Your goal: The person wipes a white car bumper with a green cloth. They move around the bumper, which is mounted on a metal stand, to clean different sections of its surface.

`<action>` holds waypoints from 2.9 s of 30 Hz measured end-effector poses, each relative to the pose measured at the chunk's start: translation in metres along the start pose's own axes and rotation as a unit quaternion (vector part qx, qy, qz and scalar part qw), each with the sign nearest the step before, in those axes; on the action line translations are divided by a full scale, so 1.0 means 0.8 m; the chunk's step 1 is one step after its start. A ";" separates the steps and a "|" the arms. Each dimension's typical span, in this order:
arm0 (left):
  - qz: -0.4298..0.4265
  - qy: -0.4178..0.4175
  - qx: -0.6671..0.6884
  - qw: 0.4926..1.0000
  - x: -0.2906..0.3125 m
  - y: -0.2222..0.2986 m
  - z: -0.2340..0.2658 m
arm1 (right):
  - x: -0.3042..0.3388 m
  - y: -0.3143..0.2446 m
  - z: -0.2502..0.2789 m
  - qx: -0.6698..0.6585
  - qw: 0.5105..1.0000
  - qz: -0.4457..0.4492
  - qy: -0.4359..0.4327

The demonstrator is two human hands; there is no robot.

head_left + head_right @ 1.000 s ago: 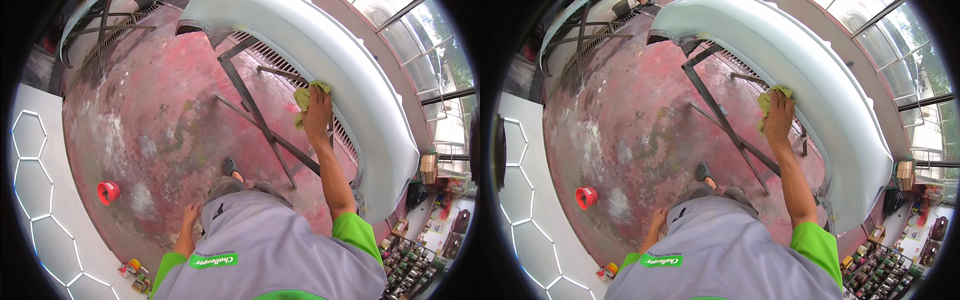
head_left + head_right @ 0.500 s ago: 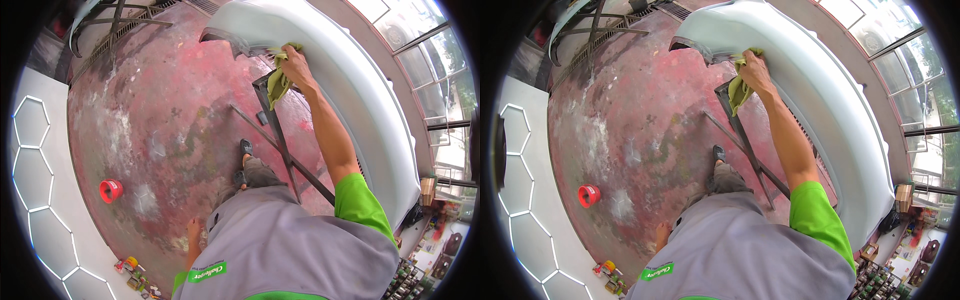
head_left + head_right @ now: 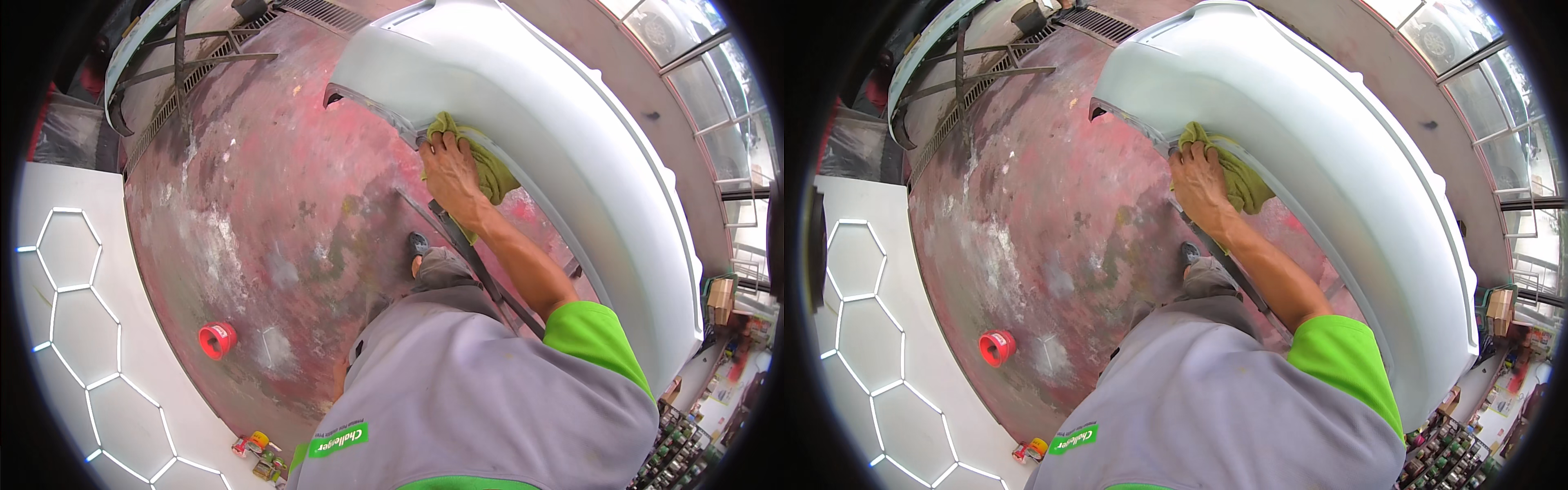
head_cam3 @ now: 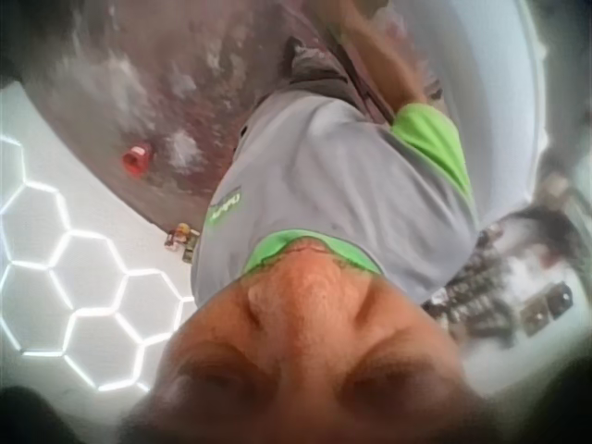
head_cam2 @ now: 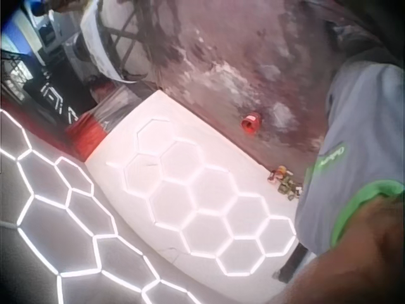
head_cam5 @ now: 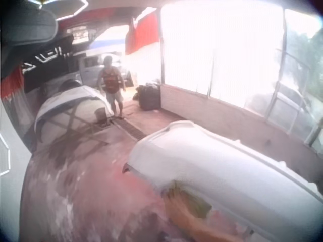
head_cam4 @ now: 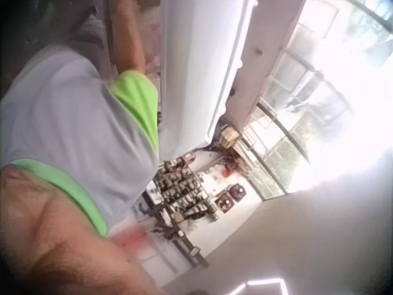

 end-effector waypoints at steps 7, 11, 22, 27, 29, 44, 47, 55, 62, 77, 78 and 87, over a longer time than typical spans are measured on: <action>-0.086 0.019 0.015 0.996 -0.109 0.194 0.070 | 0.004 0.013 0.019 -0.253 0.966 0.031 -0.031; -0.135 -0.005 -0.042 0.990 -0.129 0.313 0.082 | 0.003 0.012 0.001 -0.247 0.967 -0.020 -0.060; -0.302 -0.143 -0.298 0.894 -0.222 0.451 0.001 | -0.007 0.055 0.005 -0.399 0.891 -0.169 -0.133; -0.358 -0.223 -0.292 0.858 -0.210 0.549 0.006 | 0.014 0.060 0.077 -0.323 0.900 -0.284 -0.074; -0.382 -0.263 -0.243 0.852 -0.165 0.599 0.016 | 0.039 0.062 0.143 -0.230 0.886 -0.402 0.031; -0.447 -0.387 0.231 0.773 0.032 0.781 0.040 | 0.018 -0.080 0.069 -0.588 0.616 -0.521 0.049; -0.695 -0.166 0.050 0.698 0.039 0.817 0.018 | 0.046 -0.051 -0.037 -0.661 0.445 -0.593 0.120; -0.748 -0.040 -0.153 0.644 0.053 0.829 -0.033 | -0.003 -0.010 -0.108 -0.729 0.313 -0.553 0.254; -0.678 -0.132 0.013 0.723 0.030 0.803 -0.037 | 0.014 -0.007 -0.123 -0.716 0.339 -0.564 0.233; -0.700 0.006 -0.169 0.694 0.044 0.815 -0.023 | 0.026 0.003 -0.135 -0.707 0.362 -0.572 0.207; -0.693 0.002 -0.172 0.700 0.044 0.812 -0.022 | 0.028 0.002 -0.137 -0.707 0.361 -0.572 0.207; -0.641 0.013 -0.290 0.711 0.059 0.826 -0.016 | 0.026 0.005 -0.138 -0.709 0.369 -0.568 0.195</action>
Point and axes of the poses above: each hand's wrist, its own x-axis away from the middle knuckle, its own z-axis out of the back of the hand, y = z × x, the point moved 8 cm from there along -x, towards the middle knuckle, and after that the axes turned 10 degrees about -x, right-handed, at the moved point
